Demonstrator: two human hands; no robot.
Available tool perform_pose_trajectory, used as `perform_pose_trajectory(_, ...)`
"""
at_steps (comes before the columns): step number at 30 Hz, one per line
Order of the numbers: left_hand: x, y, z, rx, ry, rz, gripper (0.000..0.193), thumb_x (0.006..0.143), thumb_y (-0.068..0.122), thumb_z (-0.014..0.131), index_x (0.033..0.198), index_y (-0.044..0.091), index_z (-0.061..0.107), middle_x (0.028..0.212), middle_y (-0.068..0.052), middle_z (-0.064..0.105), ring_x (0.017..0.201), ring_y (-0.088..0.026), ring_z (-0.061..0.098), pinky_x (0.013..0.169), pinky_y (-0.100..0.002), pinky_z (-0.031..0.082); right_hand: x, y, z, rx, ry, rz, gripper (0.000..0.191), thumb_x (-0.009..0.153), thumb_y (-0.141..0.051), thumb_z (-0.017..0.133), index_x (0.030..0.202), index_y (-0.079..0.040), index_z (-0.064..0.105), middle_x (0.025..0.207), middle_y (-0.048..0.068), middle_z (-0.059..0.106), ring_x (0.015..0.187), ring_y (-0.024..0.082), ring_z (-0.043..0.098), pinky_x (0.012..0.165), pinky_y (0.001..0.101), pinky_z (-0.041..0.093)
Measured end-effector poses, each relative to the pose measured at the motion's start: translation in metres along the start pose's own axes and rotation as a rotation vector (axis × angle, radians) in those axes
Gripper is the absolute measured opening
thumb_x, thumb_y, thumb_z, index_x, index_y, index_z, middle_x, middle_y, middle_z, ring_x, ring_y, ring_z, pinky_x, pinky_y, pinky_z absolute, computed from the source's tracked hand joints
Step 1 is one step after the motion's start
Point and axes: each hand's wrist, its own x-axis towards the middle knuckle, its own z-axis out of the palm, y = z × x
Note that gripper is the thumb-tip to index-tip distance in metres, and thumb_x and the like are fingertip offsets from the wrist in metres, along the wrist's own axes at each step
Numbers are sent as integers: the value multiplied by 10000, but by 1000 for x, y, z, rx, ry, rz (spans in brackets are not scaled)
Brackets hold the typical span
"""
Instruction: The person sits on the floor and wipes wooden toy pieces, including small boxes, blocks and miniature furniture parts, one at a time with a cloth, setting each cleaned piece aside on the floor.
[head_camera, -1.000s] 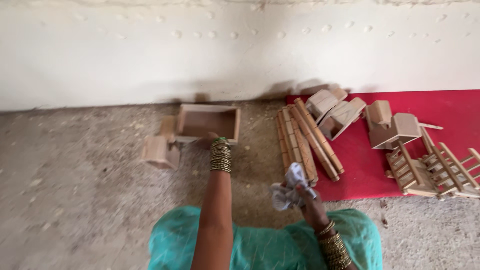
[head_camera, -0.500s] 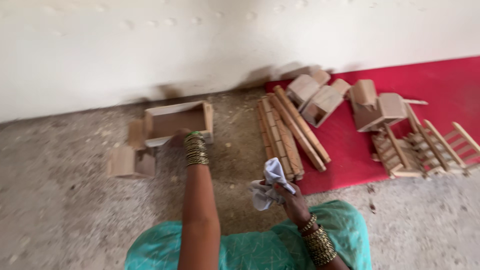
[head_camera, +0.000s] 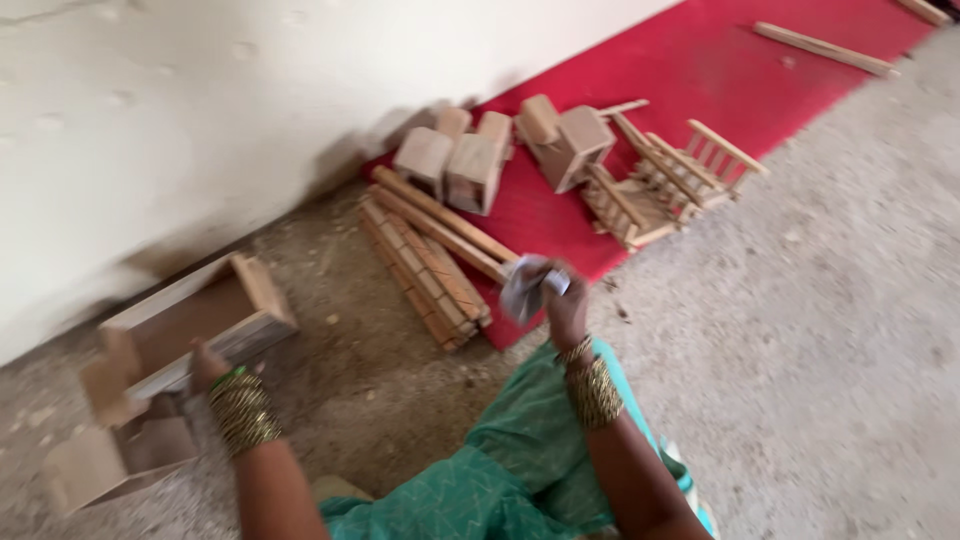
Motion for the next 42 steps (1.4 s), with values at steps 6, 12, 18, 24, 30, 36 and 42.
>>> perform_pose_trajectory(6,-7,12,-50,165,-125,-349,871,966,517,633,1627,159,192,1668,-155,301,1509,-449,292,1106,-686,370,117,13,-84,-903,415,-339,274,887,-153,746,1138,-46,724,1113,140,686,975,265,719,799,366,624)
perform_pose_trajectory(12,-51,-27,-109,28,-328,94,824,1009,278,627,1641,37,156,1649,-214,304,1481,-410,363,1087,-651,459,168,19,-102,-1533,102,-380,101,876,-219,753,915,-127,772,950,180,689,1003,352,695,803,504,594)
perform_pose_trajectory(18,-84,-47,-110,-19,-491,79,800,1045,230,571,1666,10,117,1570,-249,432,1292,-363,544,1026,-578,511,181,14,-110,-1459,60,113,212,898,-241,723,933,-34,753,920,244,693,738,334,684,513,437,579)
perform_pose_trajectory(24,-105,-48,-107,38,-562,91,867,1039,283,562,1673,14,35,1476,-248,535,1181,-361,610,938,-517,540,198,1,-126,-1467,43,146,218,921,-274,728,931,-58,755,868,182,708,689,276,674,515,420,547)
perform_pose_trajectory(30,-112,-50,-102,65,-615,137,906,1017,330,595,1673,-1,65,1434,-237,580,1139,-333,646,907,-473,554,203,8,-127,-1437,22,115,226,943,-307,733,929,-82,757,816,120,723,640,218,663,517,402,516)
perform_pose_trajectory(36,-122,-55,-86,168,-570,122,904,985,342,610,1662,2,114,1382,-217,621,1099,-325,658,885,-461,549,248,18,-102,-1010,396,29,175,976,-238,692,1009,-69,722,921,124,752,650,202,684,535,393,563)
perform_pose_trajectory(42,-132,-52,-73,229,-511,47,873,970,330,601,1647,16,149,1365,-200,637,1104,-312,664,888,-464,545,295,39,-52,101,567,579,411,924,-187,739,1224,25,555,1081,211,709,788,249,743,676,381,648)
